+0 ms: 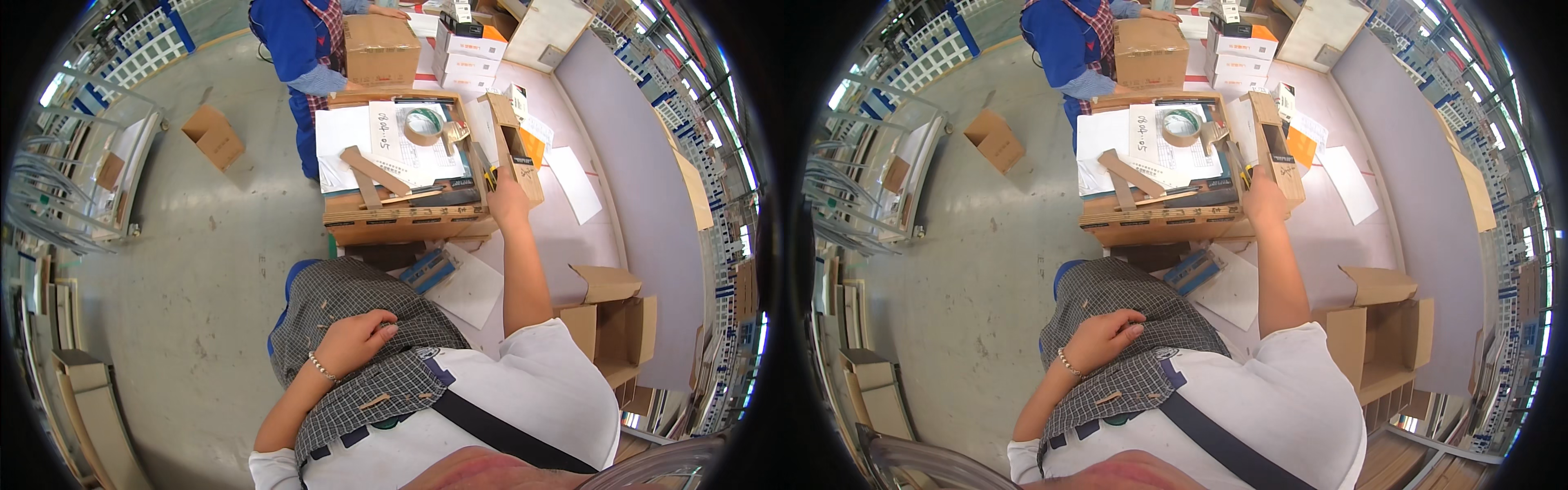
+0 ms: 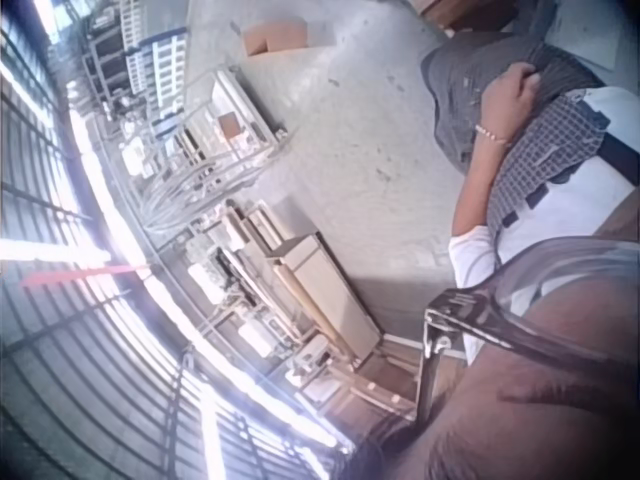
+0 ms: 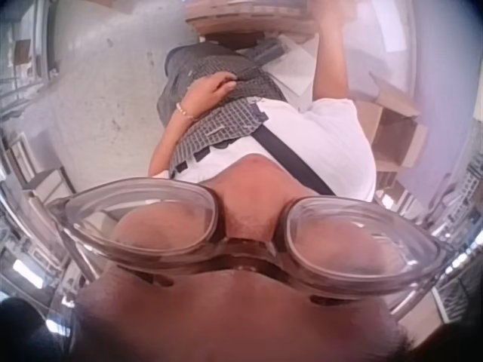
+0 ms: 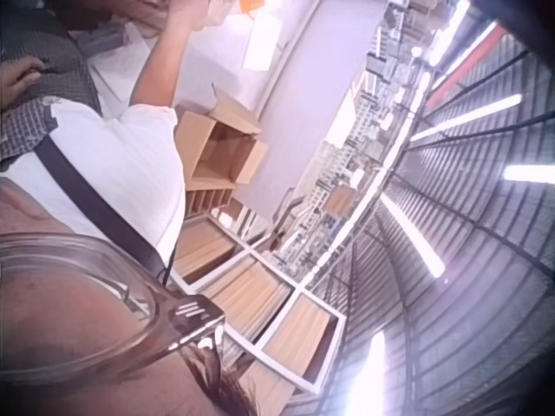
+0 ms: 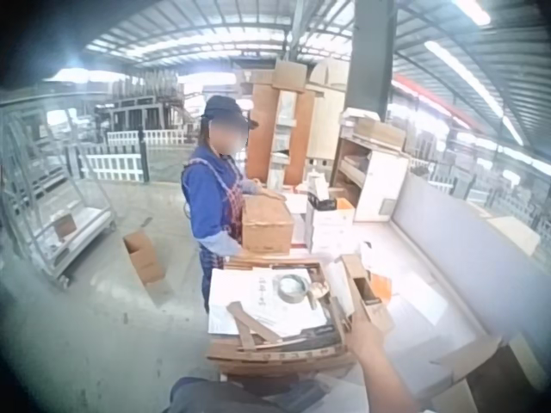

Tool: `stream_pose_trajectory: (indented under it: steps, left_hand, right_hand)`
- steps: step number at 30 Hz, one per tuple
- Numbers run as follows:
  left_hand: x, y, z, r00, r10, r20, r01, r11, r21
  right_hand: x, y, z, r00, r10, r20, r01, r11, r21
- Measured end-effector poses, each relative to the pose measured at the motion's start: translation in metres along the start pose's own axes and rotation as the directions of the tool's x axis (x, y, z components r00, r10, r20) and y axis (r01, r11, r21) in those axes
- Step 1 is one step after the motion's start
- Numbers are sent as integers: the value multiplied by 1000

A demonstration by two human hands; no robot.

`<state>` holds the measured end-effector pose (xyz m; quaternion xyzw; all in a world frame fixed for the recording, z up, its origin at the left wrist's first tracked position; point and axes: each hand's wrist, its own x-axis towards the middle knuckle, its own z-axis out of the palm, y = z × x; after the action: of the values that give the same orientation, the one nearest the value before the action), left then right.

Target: The person holds a narrow wooden strip and repeatedly shaves its edges with a yellow utility knife. The person rotates the strip to work on different sides and continues shaving along the length. A coworker is visible in the background handling cardboard boxes.

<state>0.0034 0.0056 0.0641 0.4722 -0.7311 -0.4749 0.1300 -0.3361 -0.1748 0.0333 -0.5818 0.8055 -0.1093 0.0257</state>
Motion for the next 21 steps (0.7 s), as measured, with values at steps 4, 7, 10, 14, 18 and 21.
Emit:
stream_pose_trajectory:
  steps: [4,7,10,14,18,21]
  left_hand:
    - [-2,0,1,1000,15,-14,-15,1000,-3]
    - [-3,1,2,1000,6,-6,-6,1000,2]
    - [-3,2,2,1000,13,-6,-13,1000,9]
    - [-3,-1,5,999,42,-22,-42,999,3]
    - [-4,2,4,999,39,-21,-38,999,17]
    - [-5,3,5,999,35,-21,-35,999,25]
  right_hand:
    - [-2,0,-1,1000,2,-15,-1,1000,29]
    - [-2,3,0,1000,-2,-21,3,999,46]
    - [-5,3,-4,999,18,-42,-16,998,55]
    - [-5,5,-9,998,6,-64,-2,998,63]
    - [-8,5,-15,996,-15,-92,22,997,78]
    - [-9,6,-16,990,-47,-130,58,995,86]
